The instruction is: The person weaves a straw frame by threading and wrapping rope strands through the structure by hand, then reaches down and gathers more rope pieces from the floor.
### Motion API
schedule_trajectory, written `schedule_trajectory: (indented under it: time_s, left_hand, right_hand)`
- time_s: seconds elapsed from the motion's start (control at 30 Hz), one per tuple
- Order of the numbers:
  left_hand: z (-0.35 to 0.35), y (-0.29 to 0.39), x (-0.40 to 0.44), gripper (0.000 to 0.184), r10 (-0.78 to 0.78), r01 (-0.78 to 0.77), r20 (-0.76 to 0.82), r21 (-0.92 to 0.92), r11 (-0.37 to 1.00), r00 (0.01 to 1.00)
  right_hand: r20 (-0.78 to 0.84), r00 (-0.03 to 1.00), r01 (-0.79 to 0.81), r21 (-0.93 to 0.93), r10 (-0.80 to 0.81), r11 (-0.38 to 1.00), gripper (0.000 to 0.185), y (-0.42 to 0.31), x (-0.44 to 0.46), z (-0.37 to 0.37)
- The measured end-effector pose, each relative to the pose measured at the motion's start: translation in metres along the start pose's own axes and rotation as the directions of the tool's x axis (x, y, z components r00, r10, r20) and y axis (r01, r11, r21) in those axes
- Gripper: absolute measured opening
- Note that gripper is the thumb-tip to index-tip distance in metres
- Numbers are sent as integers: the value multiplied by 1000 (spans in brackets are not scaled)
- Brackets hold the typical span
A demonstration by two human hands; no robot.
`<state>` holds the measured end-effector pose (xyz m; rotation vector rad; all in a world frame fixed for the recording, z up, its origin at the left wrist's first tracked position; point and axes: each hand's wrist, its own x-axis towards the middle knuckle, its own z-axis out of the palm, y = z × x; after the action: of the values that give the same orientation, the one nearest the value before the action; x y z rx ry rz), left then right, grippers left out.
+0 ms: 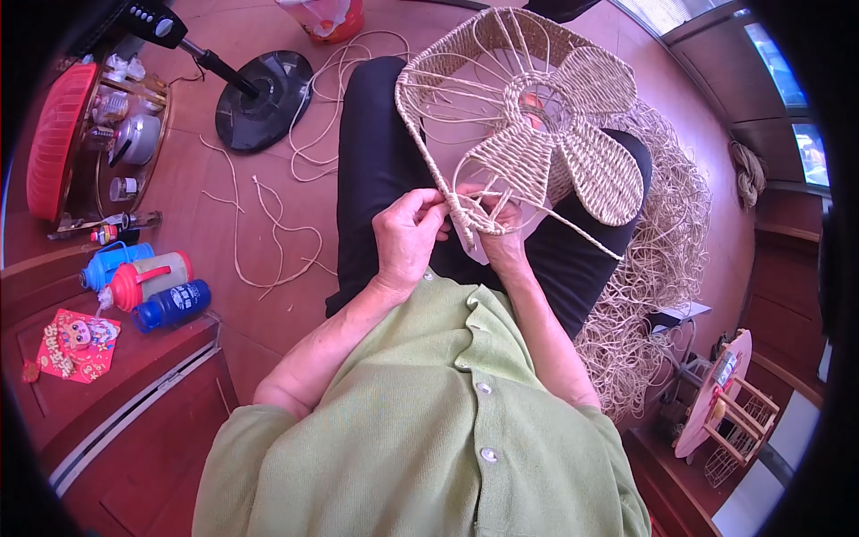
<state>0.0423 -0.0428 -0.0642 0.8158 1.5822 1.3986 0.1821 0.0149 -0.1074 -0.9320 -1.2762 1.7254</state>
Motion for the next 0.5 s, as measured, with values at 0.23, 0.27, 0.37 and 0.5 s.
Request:
schedule_trajectory:
  time_s: [0.23, 0.27, 0.37, 0.5]
  left_hand:
    - [-1, 2, 0, 9, 0, -1, 26, 31, 1000, 1000]
    - [-1, 1, 1, 9, 2, -3, 26, 21, 1000, 1000]
    - [0, 0, 1, 9, -6, 6, 18, -10, 1000, 1000]
    - [1, -1, 0, 11, 2, -2, 21, -11, 1000, 1000]
  right_hand:
    - [-83, 992, 100, 21, -98, 995, 18, -1, 0, 9]
    - [-103, 992, 77, 37, -73, 996, 18, -2, -1, 10]
    - [-121, 993, 5, 11, -4, 1000, 17, -4, -2, 9]
    - [-59, 997, 55, -12, -56, 998, 18, 7, 2, 4]
